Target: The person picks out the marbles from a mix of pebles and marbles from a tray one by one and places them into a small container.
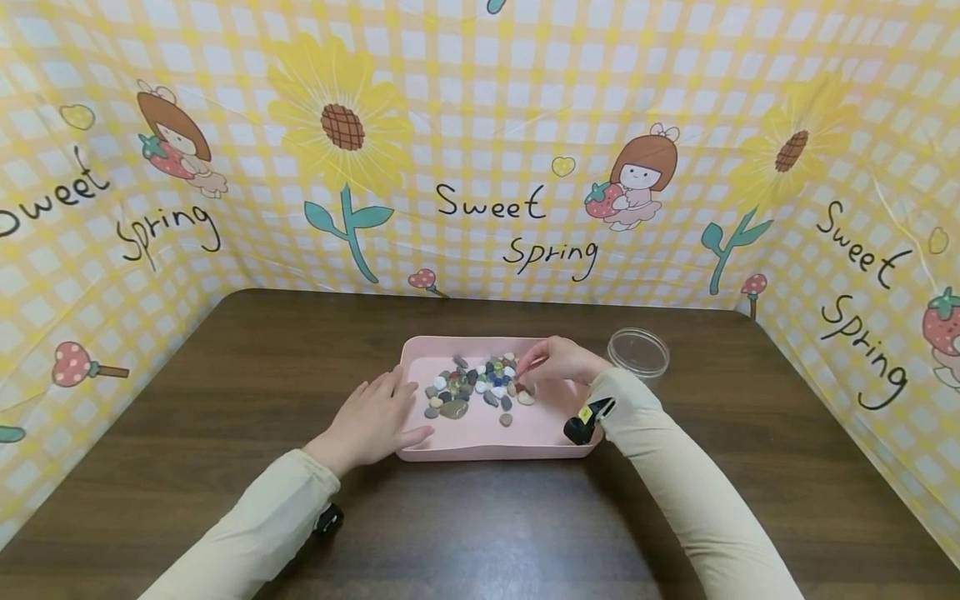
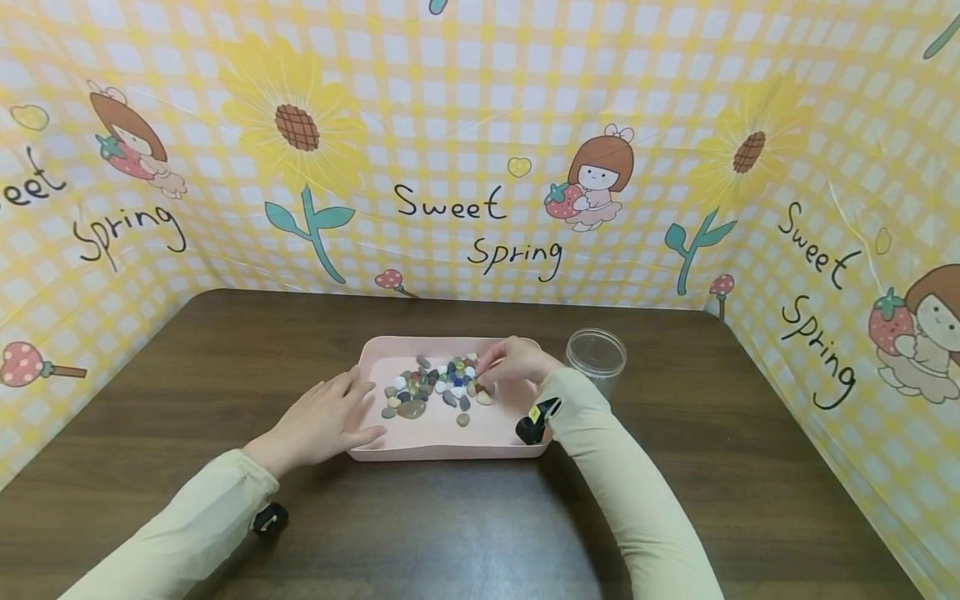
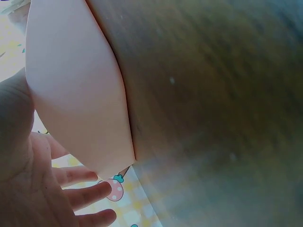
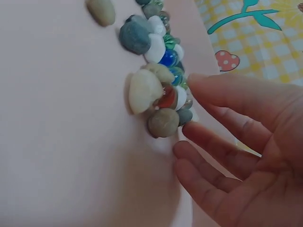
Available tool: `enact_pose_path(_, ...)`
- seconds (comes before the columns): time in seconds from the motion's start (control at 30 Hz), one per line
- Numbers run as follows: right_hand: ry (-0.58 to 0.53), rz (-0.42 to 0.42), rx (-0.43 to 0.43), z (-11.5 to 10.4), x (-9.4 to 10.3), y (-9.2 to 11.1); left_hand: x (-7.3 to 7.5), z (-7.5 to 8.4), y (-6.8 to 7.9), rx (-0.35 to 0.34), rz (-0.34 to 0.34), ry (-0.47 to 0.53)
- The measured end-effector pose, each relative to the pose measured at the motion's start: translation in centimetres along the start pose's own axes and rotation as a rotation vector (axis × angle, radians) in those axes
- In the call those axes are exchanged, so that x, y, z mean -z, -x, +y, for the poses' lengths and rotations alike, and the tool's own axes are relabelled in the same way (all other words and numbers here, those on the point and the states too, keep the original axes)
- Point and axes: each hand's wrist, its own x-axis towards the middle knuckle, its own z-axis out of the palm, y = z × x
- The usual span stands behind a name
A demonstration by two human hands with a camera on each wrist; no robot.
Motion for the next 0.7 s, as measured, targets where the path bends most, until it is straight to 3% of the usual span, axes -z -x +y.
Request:
enact_pose_path(0.23,0.094,0.033,-0.018,-0.16,-0.22,-0.18,-0.01,0.0,0.04,0.002,0.005,0.007)
enact_pose_path(0.7,0.131,0.043,0.033,-0.11,-0.58,-0.26,-0.07,0.01,0.07,0.006,-0.003,0.01)
